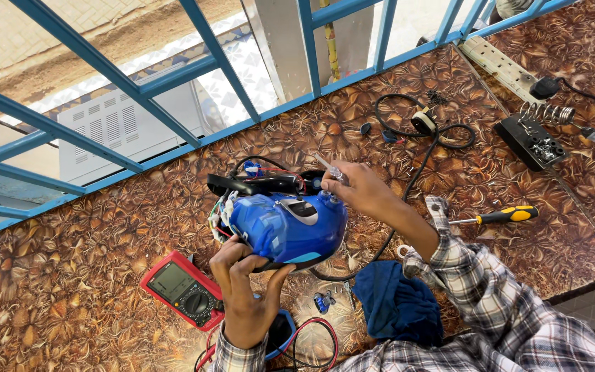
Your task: The person disassembles a blue steam iron using a screwdriver to remove screws and their hands to pull apart the plastic casing and internal water tank components, later wiping a part with a cloth.
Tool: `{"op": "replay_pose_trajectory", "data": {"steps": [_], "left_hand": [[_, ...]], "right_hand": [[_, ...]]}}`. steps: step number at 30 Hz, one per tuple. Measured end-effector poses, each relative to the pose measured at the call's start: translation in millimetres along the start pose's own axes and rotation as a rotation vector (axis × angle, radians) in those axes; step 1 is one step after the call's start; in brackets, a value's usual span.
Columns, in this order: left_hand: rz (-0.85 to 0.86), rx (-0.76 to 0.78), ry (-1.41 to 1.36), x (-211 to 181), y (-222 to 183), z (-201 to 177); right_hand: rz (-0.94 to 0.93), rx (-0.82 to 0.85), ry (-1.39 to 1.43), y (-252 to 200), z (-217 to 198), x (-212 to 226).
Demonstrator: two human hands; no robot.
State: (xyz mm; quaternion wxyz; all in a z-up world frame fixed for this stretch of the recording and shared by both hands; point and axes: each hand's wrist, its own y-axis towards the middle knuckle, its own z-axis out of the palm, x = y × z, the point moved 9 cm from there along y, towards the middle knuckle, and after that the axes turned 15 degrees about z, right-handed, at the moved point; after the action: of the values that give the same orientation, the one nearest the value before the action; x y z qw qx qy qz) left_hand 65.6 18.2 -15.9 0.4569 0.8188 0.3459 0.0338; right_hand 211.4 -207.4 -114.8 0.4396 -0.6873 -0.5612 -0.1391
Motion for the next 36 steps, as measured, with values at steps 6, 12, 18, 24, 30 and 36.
{"op": "replay_pose_trajectory", "data": {"steps": [6,12,18,24,30,36], "left_hand": [[-0.032,-0.006,0.002,5.1,3.5,2.8],[-0.054,0.003,-0.018,4.8,17.6,2.2],[-0.054,0.037,-0.044,1.7,29.4,7.4],[-0.026,0.062,-0.03,-1.6,23.4,16.1],[0.024,0.044,-0.015,-13.3,23.1,11.5],[0.043,-0.024,0.0,-13.7,4.6,16.8]], "right_hand": [[0.001,-0.017,0.076,-15.8,-6.2,-3.4],[-0.005,0.075,-0.338,-111.2,33.8,-54.9],[0.008,0.256,-0.676,-156.1,124.1,-152.3],[-0.285,-0.089,-0.451,-122.7,111.7,-145.9],[-0.43,-0.271,-0.317,-73.1,91.2,-115.6],[-0.46,-0.236,-0.163,-60.5,78.9,-101.2]]}}
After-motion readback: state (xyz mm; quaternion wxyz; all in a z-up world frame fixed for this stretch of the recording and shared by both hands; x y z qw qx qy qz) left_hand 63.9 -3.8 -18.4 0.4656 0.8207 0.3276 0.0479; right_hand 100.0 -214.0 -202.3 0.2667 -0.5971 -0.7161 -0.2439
